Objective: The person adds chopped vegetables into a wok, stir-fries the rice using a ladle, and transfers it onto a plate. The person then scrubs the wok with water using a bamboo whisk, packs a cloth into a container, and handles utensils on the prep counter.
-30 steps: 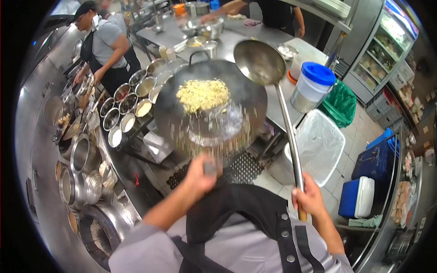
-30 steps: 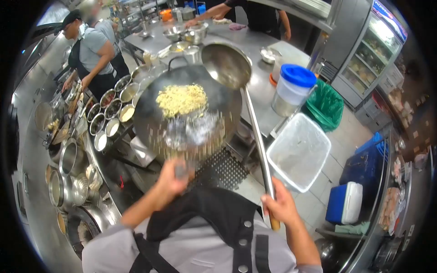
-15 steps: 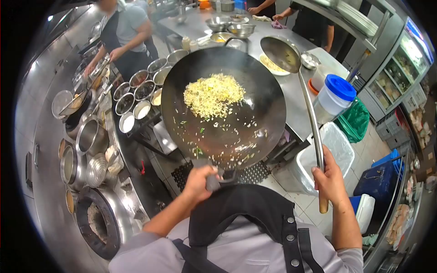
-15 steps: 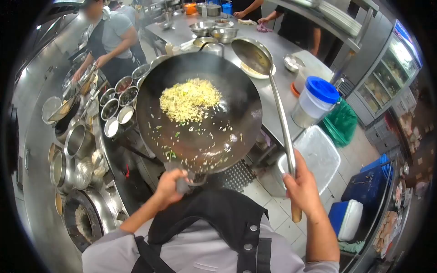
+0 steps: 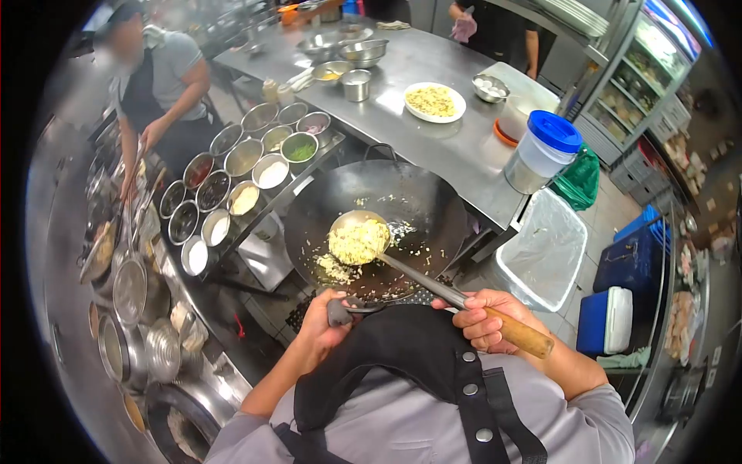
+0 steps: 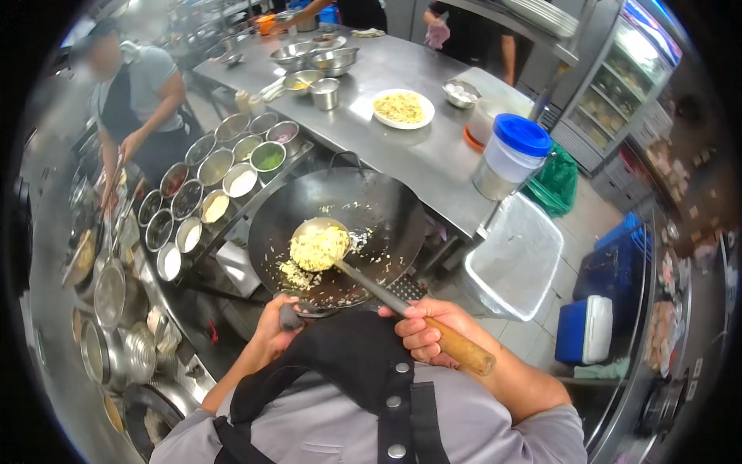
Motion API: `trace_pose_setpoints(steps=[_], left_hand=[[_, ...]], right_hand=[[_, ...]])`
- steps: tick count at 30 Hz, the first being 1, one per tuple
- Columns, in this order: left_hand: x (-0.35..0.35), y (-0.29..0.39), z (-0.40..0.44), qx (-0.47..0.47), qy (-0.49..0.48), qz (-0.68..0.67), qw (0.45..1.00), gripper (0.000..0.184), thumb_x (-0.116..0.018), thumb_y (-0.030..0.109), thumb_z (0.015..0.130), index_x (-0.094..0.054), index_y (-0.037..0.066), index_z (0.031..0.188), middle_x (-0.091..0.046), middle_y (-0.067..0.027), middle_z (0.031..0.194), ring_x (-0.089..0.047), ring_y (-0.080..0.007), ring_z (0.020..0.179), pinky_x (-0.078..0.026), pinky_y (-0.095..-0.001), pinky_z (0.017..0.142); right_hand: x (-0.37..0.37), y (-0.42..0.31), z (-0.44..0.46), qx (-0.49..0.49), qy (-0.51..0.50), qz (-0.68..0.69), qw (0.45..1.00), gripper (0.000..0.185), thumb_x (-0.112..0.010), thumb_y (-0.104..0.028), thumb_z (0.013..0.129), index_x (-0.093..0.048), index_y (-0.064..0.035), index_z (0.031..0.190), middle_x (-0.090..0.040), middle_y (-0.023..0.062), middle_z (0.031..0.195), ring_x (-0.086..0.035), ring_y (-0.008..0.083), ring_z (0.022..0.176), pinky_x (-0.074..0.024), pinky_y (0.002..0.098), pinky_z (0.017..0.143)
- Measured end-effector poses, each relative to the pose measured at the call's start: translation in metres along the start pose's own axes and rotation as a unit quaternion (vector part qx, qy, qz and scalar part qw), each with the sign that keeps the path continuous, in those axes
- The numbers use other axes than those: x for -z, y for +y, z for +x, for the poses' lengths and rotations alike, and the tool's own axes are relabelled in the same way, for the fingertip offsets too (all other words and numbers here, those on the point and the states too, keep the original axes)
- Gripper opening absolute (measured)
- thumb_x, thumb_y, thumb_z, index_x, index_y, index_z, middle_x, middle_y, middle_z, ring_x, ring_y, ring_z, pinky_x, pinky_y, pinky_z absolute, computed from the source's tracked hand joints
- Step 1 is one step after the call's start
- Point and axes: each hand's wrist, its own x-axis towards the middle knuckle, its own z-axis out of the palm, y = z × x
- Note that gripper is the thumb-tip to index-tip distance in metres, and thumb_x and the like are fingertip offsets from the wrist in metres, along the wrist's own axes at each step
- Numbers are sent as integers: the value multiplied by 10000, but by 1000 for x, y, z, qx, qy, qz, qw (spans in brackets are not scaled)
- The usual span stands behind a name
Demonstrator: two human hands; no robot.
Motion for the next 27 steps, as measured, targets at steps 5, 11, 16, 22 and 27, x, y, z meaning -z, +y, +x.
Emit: trace_pose_setpoints(steps=[5,11,16,22,27], left_hand=[[9,33,22,-9,-8,75,997,134,-612,33,821,-531,64,924,-573,-53,794,-578,-143,652,-570,-352,712],[-17,61,37,-66,-12,64,996,200,-627,80,802,-524,45,970,-573,-51,825,-572,-156,678,-552,-344,683],[-33,63,54,-67,-18,66,995,154,-629,85,807,-527,56,919,-562,-44,777,-575,-172,657,-571,-388,751],[-68,69,65,-128,29,79,988,125,-636,96,800,-531,64,859,-535,-37,680,-574,-194,630,-579,-417,815],[-89,69,79,-160,54,27,985,114,-639,121,806,-541,62,805,-553,-57,676,-584,-225,639,-573,-417,787]], right_hand=[[-11,-25,16,94,-100,-17,990,419,-486,-161,978,-474,6,1362,-530,18,760,-513,102,538,-463,281,449],[-65,-128,18,240,-66,-153,956,354,-501,-173,972,-502,-22,1292,-524,-9,701,-490,76,517,-430,241,423],[-75,-248,41,391,185,-396,810,148,-558,-119,931,-503,-76,1061,-521,11,670,-498,100,500,-404,255,415],[25,-366,81,415,306,-531,672,142,-568,-73,878,-479,-70,988,-531,37,650,-522,148,444,-432,301,393],[85,-403,91,408,310,-559,651,227,-546,-34,874,-512,-31,1098,-524,42,645,-521,160,433,-441,312,390]])
